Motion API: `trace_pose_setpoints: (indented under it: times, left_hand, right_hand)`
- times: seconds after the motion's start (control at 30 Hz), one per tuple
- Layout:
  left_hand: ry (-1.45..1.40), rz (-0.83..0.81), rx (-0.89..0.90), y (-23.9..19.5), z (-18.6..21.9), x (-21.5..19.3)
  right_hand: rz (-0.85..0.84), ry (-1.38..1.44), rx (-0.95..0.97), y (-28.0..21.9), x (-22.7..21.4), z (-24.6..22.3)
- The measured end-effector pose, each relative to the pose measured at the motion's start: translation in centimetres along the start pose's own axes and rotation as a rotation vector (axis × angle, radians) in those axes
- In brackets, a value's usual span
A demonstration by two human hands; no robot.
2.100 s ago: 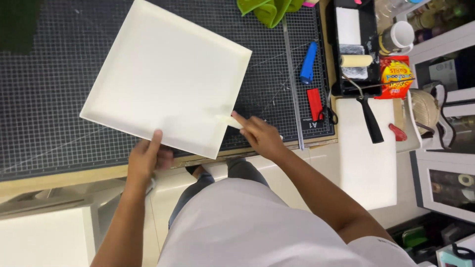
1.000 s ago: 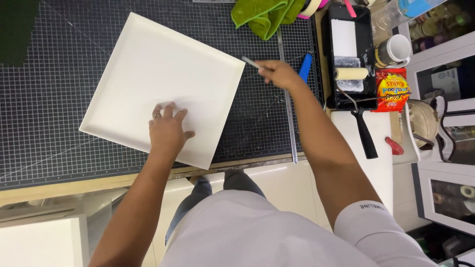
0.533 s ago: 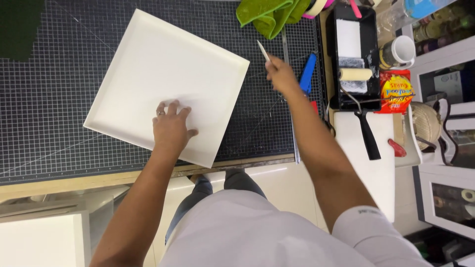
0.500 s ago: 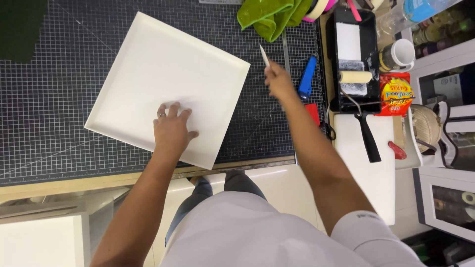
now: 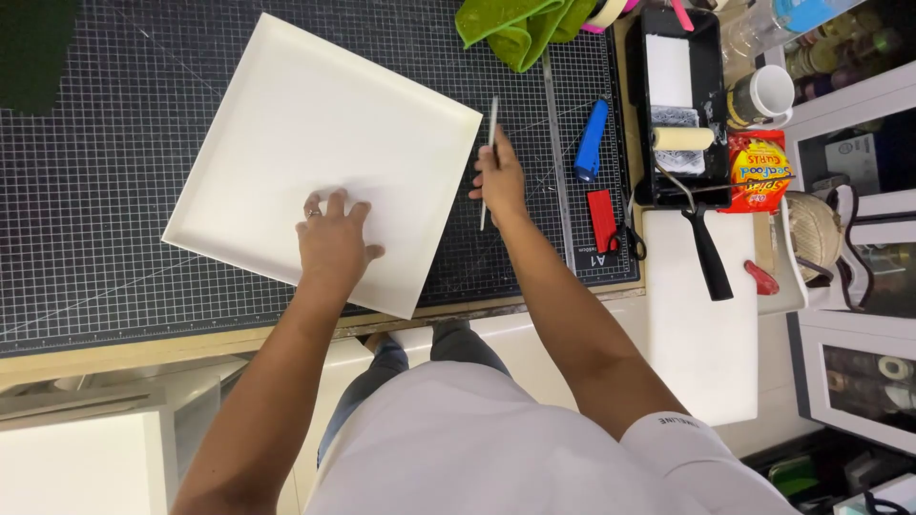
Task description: Smoothing and pressing the edges of a white cardboard box using a bone folder, roller, and cloth to ensure clean folds and strong adhesion.
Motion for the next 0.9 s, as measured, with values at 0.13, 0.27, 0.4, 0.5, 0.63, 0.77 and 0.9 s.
trace_pose_setpoints:
  times: [0.13, 0.27, 0.4, 0.5, 0.63, 0.77, 0.9]
  left_hand:
    - [-0.012, -0.013, 0.003, -0.3, -0.1, 0.1]
    - [-0.021, -0.023, 0.002, -0.4, 0.1, -0.4]
    - [-0.022, -0.021, 0.004, -0.6, 0.2, -0.9]
    - [-0.021, -0.022, 0.014, -0.7, 0.5, -1.3]
    - [-0.022, -0.019, 0.009, -0.7, 0.5, -1.4]
    - [0.012, -0.111, -0.031, 1.2, -1.1, 1.5]
    - [-0.01, -0.021, 0.015, -0.3, 0.1, -0.6]
  right_hand:
    - [0.106, -0.291, -0.107, 0.3, -2.0, -0.5]
    - [0.215, -0.612, -0.342, 0.8, -4.2, -3.1]
    - [0.144, -0.769, -0.345, 4.2, -5.5, -2.8]
    - [0.068, -0.9, -0.411, 5.5, -6.0, -3.3]
    - [0.033, -0.856, -0.468, 6.4, -5.9, -2.1]
    - [0.266, -0.661, -0.743, 6.2, -5.3, -0.9]
    - [0.356, -0.847, -0.702, 4.9, -2.9, 2.5]
Point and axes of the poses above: each hand's wrist, its own y-axis towards the middle knuckle, its own x-axis out of the palm, z = x × y, the point moved 7 cm from there along y, towards the middle knuckle, and after that the axes turned 9 degrees about -y, right-handed, at the moved point
